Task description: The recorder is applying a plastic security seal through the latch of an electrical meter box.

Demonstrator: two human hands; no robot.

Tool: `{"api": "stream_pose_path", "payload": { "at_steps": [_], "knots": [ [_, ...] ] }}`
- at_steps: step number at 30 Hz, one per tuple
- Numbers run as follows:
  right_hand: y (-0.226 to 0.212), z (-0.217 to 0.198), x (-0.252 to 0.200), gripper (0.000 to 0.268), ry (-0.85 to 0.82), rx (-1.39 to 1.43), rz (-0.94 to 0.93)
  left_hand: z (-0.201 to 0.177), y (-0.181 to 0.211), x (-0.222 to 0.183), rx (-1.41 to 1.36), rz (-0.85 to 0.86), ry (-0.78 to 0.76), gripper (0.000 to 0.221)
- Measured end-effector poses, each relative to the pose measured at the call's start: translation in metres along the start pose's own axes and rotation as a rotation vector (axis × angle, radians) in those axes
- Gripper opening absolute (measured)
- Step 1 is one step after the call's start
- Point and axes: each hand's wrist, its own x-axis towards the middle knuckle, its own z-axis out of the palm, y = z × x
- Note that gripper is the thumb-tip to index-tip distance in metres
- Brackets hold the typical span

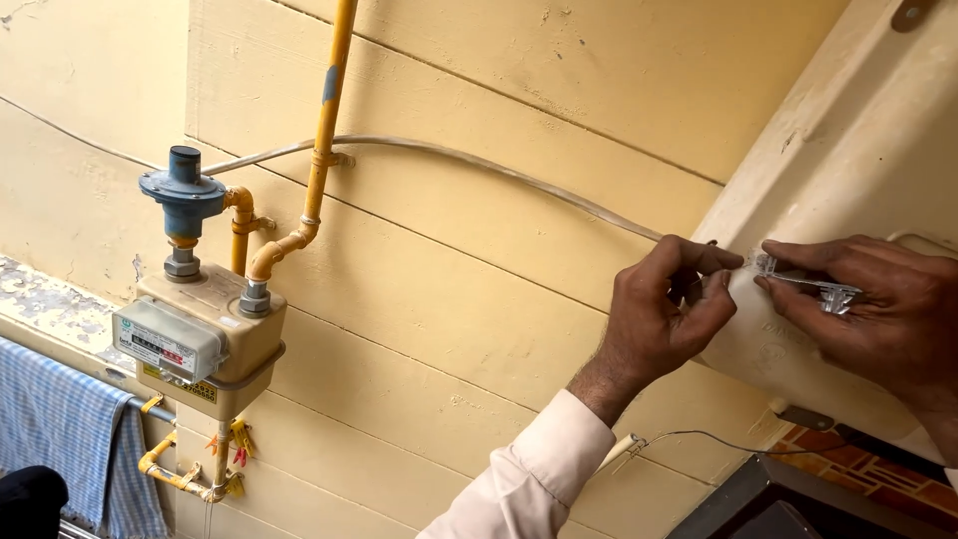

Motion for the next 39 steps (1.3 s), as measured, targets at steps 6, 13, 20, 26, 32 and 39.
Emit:
{"api": "stream_pose_path", "payload": {
  "at_steps": [6,13,20,26,32,39],
  "knots": [
    [0.002,0.0,0.001,0.03,-0.023,0.029,0.004,0.001,0.0,0.002,-0.015,-0.055,-0.02,0.013],
    [0.011,0.004,-0.006,0.032,-0.014,0.002,0.009,0.002,0.0,0.001,-0.005,-0.057,-0.042,0.013],
    [0.012,0.002,-0.005,0.032,-0.02,0.026,0.012,-0.004,0.002,0.003,-0.018,-0.053,-0.079,0.015],
    [0.011,0.002,-0.004,0.033,-0.036,0.027,0.01,-0.004,0.003,0.004,-0.014,-0.064,-0.084,0.015],
    [0.012,0.003,-0.004,0.033,-0.048,0.025,0.021,-0.003,0.003,0.004,-0.014,-0.087,-0.077,0.014],
    [0.016,0.004,-0.004,0.034,-0.043,0.023,-0.003,-0.008,-0.003,0.006,-0.015,-0.08,-0.09,0.013]
  ]
}}
